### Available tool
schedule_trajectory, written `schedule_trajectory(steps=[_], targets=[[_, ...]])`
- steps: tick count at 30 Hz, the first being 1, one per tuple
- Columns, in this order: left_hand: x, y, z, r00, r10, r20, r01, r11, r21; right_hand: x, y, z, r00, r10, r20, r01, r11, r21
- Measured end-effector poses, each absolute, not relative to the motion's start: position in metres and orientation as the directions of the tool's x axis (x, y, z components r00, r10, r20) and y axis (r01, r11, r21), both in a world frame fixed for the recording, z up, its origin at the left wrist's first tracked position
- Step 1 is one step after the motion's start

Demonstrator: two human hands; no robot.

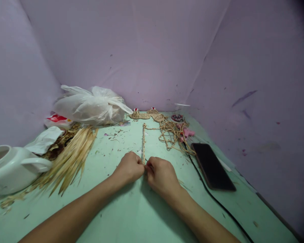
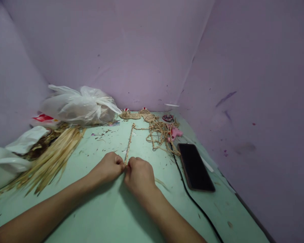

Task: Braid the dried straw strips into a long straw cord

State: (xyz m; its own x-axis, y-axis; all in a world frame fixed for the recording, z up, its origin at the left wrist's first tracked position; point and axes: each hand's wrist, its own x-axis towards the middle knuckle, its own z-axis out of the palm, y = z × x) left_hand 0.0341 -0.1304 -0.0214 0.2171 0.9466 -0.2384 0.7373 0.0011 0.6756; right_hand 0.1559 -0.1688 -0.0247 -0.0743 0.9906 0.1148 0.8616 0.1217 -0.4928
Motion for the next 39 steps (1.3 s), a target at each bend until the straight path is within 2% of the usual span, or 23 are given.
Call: schedule_trajectory(steps=[2,4,10,14,17,20,22,24,26,27,30,33,36,39], targets=[[0.034,-0.131,-0.025,0.217,0.945,-0.243,0.721,0.013,0.693,0.153,-0.176,-0.016,-0.050,0.992,0.114,0.919,0.090,-0.384],[0.035,-0.131,-0.028,0.219,0.943,-0.249,0.687,0.033,0.726,0.150,-0.182,-0.012,-0.044,0.995,0.087,0.942,0.070,-0.329],[0.034,-0.131,-0.024,0.284,0.871,-0.402,0.495,0.226,0.839,0.141,-0.191,-0.020,-0.194,0.979,0.062,0.928,0.203,-0.312],[0.029,-0.129,-0.022,0.355,0.852,-0.385,0.476,0.190,0.859,0.138,-0.195,-0.022,-0.235,0.971,0.047,0.925,0.238,-0.296],[0.026,-0.127,-0.022,0.401,0.820,-0.409,0.426,0.229,0.876,0.145,-0.189,-0.018,-0.194,0.978,0.077,0.881,0.208,-0.426],[0.024,-0.126,-0.018,0.449,0.800,-0.399,0.371,0.240,0.897,0.157,-0.176,-0.015,0.041,0.994,0.104,0.747,0.039,-0.664],[0.022,-0.126,-0.014,0.485,0.792,-0.370,0.364,0.202,0.909,0.160,-0.166,-0.015,0.128,0.992,-0.021,0.533,-0.086,-0.842],[0.021,-0.126,-0.012,0.519,0.780,-0.349,0.352,0.177,0.919,0.160,-0.161,-0.015,0.013,0.966,-0.257,0.225,-0.254,-0.941],[0.021,-0.125,-0.011,0.535,0.777,-0.331,0.349,0.153,0.924,0.156,-0.159,-0.016,-0.163,0.899,-0.406,0.012,-0.410,-0.912],[0.021,-0.125,-0.012,0.540,0.776,-0.326,0.356,0.140,0.924,0.155,-0.159,-0.016,-0.203,0.878,-0.434,-0.021,-0.447,-0.894],[0.021,-0.124,-0.015,0.547,0.778,-0.309,0.403,0.079,0.912,0.154,-0.160,-0.022,-0.109,0.901,-0.420,0.046,-0.418,-0.907],[0.021,-0.123,-0.014,0.502,0.807,-0.309,0.520,0.004,0.854,0.156,-0.157,-0.032,-0.031,0.943,-0.331,0.106,-0.326,-0.939],[0.018,-0.123,-0.008,0.451,0.825,-0.341,0.666,-0.056,0.744,0.156,-0.156,-0.038,-0.020,0.964,-0.266,0.092,-0.263,-0.960],[0.015,-0.127,0.002,0.363,0.863,-0.352,0.803,-0.098,0.588,0.153,-0.157,-0.038,-0.007,0.962,-0.273,0.070,-0.271,-0.960]])
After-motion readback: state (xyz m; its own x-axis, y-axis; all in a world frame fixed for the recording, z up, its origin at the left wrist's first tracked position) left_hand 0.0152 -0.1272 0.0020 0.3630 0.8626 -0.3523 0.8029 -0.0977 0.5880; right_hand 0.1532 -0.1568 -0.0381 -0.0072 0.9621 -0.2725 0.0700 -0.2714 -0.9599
